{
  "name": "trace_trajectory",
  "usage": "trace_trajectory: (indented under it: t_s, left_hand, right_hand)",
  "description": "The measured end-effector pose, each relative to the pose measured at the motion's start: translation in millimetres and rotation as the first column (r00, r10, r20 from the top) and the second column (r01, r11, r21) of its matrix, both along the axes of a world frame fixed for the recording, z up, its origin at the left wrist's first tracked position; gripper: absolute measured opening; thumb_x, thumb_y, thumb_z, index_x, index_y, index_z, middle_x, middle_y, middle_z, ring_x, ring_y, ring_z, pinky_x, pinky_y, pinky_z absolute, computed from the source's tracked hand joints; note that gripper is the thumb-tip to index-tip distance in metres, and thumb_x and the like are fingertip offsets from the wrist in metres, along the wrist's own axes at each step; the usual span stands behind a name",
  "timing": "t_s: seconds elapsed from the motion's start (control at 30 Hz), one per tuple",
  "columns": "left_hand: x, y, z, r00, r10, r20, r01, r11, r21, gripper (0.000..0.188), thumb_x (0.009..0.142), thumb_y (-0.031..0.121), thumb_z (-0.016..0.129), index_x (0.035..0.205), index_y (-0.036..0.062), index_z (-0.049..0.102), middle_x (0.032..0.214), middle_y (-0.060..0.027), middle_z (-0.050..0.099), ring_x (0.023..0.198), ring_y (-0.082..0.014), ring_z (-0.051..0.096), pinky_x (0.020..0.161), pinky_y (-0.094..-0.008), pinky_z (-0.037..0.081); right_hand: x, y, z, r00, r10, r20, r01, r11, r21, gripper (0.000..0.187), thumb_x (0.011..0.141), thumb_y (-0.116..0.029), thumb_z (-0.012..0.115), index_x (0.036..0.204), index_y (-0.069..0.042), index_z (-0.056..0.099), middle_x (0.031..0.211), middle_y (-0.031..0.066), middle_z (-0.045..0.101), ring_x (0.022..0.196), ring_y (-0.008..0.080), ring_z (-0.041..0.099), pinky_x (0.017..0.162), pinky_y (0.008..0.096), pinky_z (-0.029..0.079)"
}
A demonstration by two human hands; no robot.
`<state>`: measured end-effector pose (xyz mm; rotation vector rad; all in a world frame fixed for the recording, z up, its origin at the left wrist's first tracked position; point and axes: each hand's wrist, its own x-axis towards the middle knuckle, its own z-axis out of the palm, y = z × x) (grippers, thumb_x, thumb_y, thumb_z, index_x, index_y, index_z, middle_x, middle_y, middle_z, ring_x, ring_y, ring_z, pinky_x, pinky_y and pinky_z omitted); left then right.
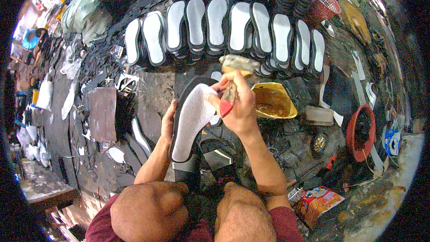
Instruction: The person applies glue to white shoe insoles using a brush and a yellow container, then places each glued insole onto a black sole. The person repeats this process for multiple insoles in a cluttered workshop.
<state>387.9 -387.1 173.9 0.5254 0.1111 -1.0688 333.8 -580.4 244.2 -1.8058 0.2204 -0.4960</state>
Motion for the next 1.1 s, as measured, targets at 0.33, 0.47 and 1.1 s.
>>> trace_trajectory:
  t_s: [0.33,0.47,1.1]
  left_hand:
    - [-10.9,-5.3,-4.4,0.973,0.025,-0.229,-0.020,1.000,0.023,0.073,0.099,0.058,0.047,0.146,0.0033,0.044,0.138,-0.0229,0.056,0.117,-0.0410,0.062,0.096,-0.0611,0.052]
    - [-16.9,-7.1,-1.0,0.992,0.009,-0.128,-0.013,1.000,-0.025,0.076,0.099,0.057,0.049,0.147,-0.0023,0.042,0.140,-0.0243,0.055,0.120,-0.0396,0.061,0.097,-0.0530,0.054]
    - [-18.4,-2.8,-11.5,1.000,0.002,0.025,-0.001,0.999,-0.050,0.086,0.090,0.063,0.056,0.149,0.0024,0.040,0.142,-0.0229,0.053,0.121,-0.0400,0.059,0.100,-0.0555,0.050]
  right_hand:
    - [-10.2,-7.6,-13.6,0.960,0.001,0.281,0.034,0.992,-0.119,0.038,0.075,0.004,0.083,0.089,-0.008,0.050,0.082,0.0099,0.074,0.091,0.0195,0.072,0.093,0.0391,0.052]
    - [-11.9,-5.2,-19.8,0.950,-0.081,0.300,0.114,0.989,-0.094,0.042,0.075,0.003,0.084,0.091,-0.009,0.047,0.084,0.0098,0.074,0.104,0.0246,0.069,0.100,0.0429,0.048]
    - [-7.3,24.0,-7.1,0.968,-0.238,0.082,0.120,0.723,0.680,0.050,0.076,0.011,0.078,0.103,-0.009,0.041,0.110,0.0234,0.069,0.102,0.0275,0.069,0.090,0.0351,0.056]
